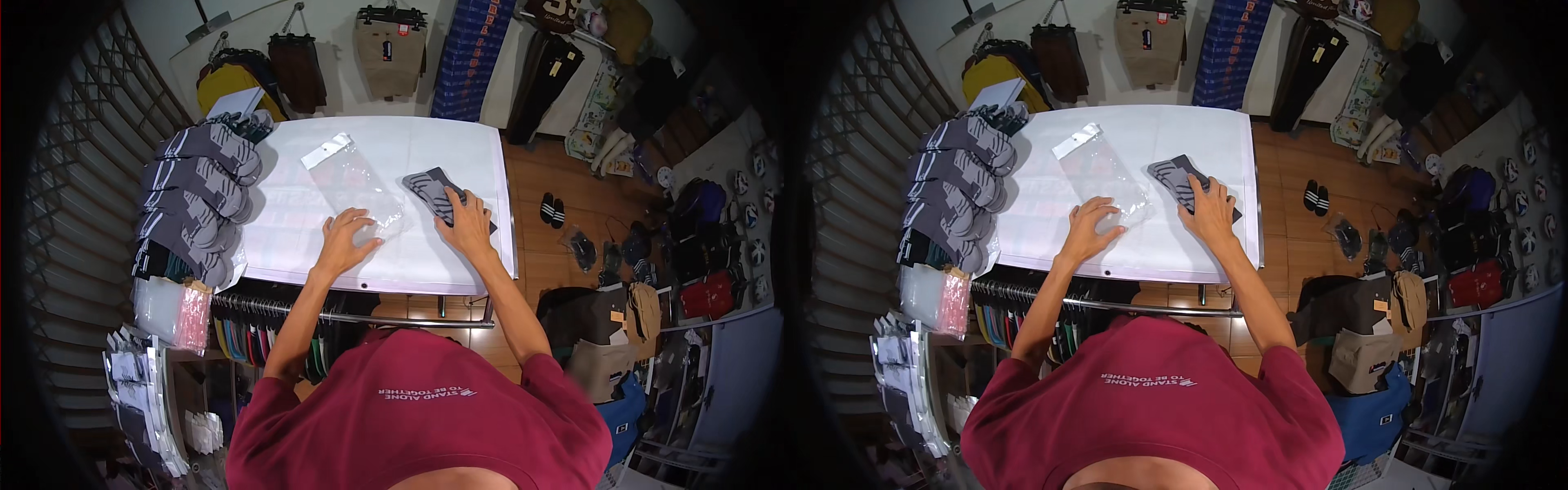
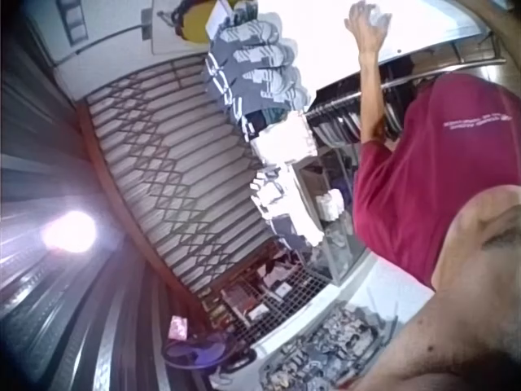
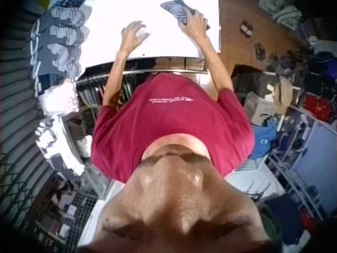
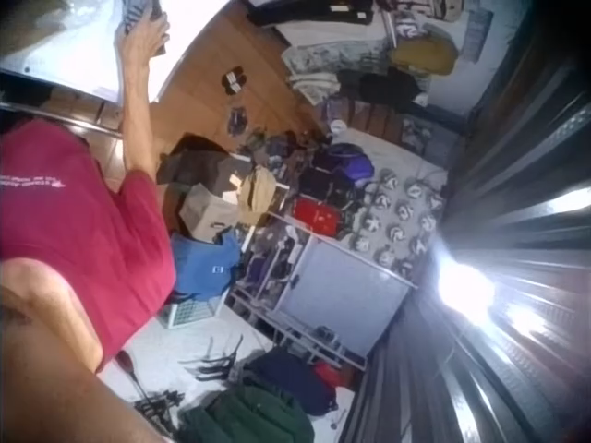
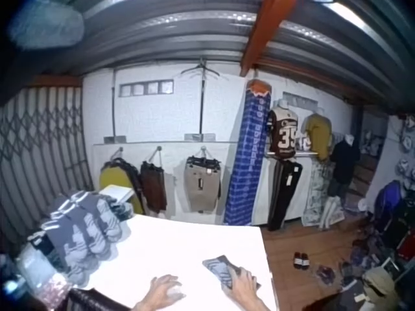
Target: Folding and placing socks into plastic packaging bags.
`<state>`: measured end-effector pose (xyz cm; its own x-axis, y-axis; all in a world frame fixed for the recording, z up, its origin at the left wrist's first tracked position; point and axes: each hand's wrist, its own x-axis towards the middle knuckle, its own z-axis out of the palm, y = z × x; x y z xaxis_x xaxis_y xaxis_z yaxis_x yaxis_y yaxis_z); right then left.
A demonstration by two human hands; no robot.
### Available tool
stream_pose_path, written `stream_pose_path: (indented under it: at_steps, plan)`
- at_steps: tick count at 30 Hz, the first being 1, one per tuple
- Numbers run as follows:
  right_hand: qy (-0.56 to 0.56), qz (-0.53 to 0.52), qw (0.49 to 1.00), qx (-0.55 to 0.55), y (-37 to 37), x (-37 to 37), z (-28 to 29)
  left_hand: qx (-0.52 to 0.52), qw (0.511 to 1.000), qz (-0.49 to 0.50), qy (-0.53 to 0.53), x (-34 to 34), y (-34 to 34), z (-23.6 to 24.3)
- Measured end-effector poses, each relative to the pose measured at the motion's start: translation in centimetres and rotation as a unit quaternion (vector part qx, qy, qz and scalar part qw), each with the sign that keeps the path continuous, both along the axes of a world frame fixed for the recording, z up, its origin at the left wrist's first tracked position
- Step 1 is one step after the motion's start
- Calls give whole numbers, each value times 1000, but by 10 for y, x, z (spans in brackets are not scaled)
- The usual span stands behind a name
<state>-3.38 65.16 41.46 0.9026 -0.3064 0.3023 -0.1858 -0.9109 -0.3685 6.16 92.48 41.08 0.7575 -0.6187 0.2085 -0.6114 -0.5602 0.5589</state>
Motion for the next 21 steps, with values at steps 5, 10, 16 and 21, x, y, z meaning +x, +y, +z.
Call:
stream_pose_path:
  at_steps: [5, 10, 16, 21]
  plan:
    - [-44, -11, 998, 48, 6, 0, -4, -10, 1000, 8, -5, 15, -8, -8]
    - [-129, 29, 983, 125, 11, -14, 0, -32, 999, 0, -31, 25, -12, -15]
    - [-111, 160, 961, 194, 21, -38, 6, -28, 999, -17, 7, 27, -14, -11]
    - [-45, 206, 963, 169, 20, -40, 10, -86, 996, -2, -26, 27, -14, -18]
